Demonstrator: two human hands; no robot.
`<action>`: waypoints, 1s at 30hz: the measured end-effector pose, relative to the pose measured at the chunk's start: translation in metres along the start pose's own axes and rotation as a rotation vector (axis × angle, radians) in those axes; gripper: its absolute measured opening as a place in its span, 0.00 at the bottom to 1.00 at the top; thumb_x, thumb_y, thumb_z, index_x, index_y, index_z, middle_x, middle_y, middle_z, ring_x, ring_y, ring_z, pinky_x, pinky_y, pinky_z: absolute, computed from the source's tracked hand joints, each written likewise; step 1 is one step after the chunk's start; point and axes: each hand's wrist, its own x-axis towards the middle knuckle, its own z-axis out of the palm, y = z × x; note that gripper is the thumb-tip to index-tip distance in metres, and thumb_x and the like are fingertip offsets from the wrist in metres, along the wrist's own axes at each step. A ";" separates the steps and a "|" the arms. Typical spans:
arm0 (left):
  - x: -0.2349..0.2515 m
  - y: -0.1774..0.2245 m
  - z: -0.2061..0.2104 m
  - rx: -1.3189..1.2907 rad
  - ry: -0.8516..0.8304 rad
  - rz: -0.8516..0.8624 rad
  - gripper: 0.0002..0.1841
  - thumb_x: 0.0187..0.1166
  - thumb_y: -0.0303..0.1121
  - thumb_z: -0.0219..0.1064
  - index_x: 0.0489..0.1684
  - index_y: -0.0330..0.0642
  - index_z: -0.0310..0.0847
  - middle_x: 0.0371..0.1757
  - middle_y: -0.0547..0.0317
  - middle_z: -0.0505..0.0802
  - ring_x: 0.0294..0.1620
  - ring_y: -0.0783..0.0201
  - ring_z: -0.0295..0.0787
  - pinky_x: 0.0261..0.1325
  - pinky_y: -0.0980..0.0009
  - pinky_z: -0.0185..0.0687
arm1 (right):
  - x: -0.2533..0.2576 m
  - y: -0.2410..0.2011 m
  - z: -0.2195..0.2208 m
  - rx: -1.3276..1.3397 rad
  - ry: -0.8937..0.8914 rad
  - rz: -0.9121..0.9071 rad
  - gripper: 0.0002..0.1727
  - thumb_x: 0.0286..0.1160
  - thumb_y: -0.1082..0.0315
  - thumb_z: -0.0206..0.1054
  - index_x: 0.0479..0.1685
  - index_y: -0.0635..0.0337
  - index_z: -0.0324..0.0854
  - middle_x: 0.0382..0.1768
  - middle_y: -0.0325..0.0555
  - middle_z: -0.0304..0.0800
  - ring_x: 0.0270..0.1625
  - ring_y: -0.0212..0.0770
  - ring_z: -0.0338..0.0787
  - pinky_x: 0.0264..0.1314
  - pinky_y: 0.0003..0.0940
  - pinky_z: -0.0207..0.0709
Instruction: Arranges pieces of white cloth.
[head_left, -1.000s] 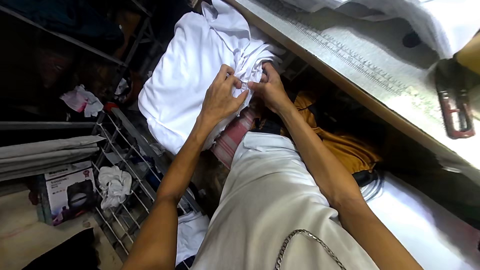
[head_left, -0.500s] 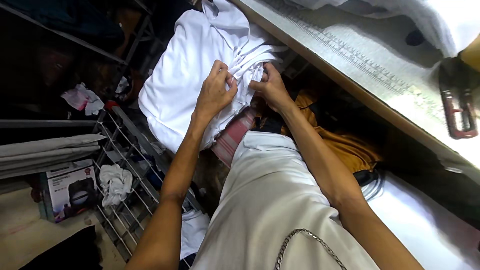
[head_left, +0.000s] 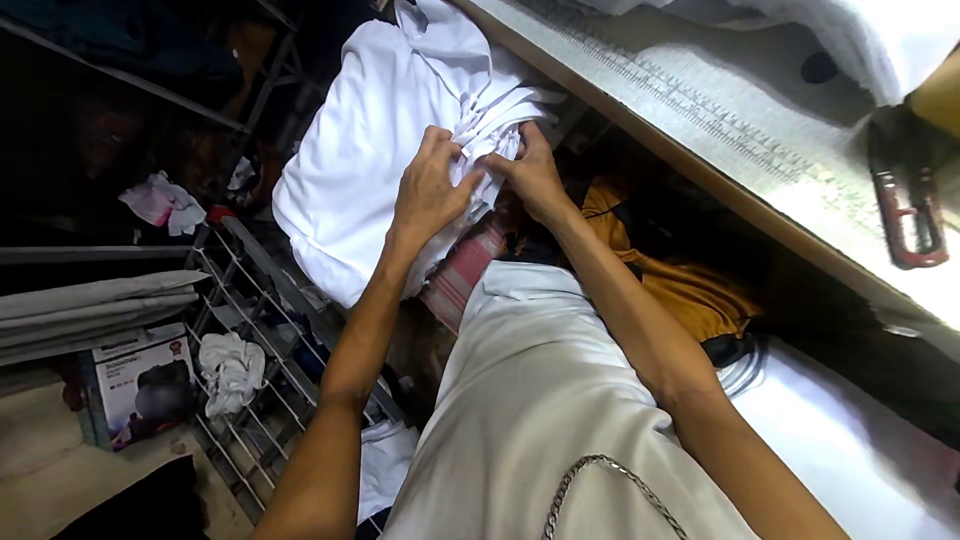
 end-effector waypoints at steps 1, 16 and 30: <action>0.001 -0.002 0.003 0.009 0.050 0.006 0.15 0.78 0.39 0.69 0.48 0.34 0.86 0.62 0.45 0.87 0.56 0.54 0.88 0.57 0.58 0.86 | 0.000 0.000 -0.002 0.012 -0.028 0.012 0.35 0.67 0.75 0.78 0.74 0.66 0.65 0.57 0.55 0.89 0.55 0.41 0.93 0.58 0.38 0.90; -0.005 -0.001 0.008 0.105 0.085 0.165 0.11 0.76 0.33 0.64 0.47 0.37 0.88 0.69 0.40 0.83 0.62 0.49 0.86 0.61 0.59 0.85 | -0.002 -0.004 -0.012 0.057 -0.092 0.065 0.29 0.70 0.82 0.70 0.71 0.64 0.65 0.49 0.51 0.90 0.43 0.40 0.94 0.43 0.35 0.90; 0.016 -0.015 -0.012 0.019 -0.080 0.196 0.13 0.80 0.33 0.63 0.37 0.34 0.91 0.60 0.41 0.87 0.48 0.55 0.89 0.53 0.61 0.86 | -0.004 -0.005 -0.010 0.051 -0.083 0.072 0.32 0.68 0.83 0.72 0.73 0.65 0.64 0.53 0.54 0.90 0.48 0.44 0.95 0.48 0.40 0.92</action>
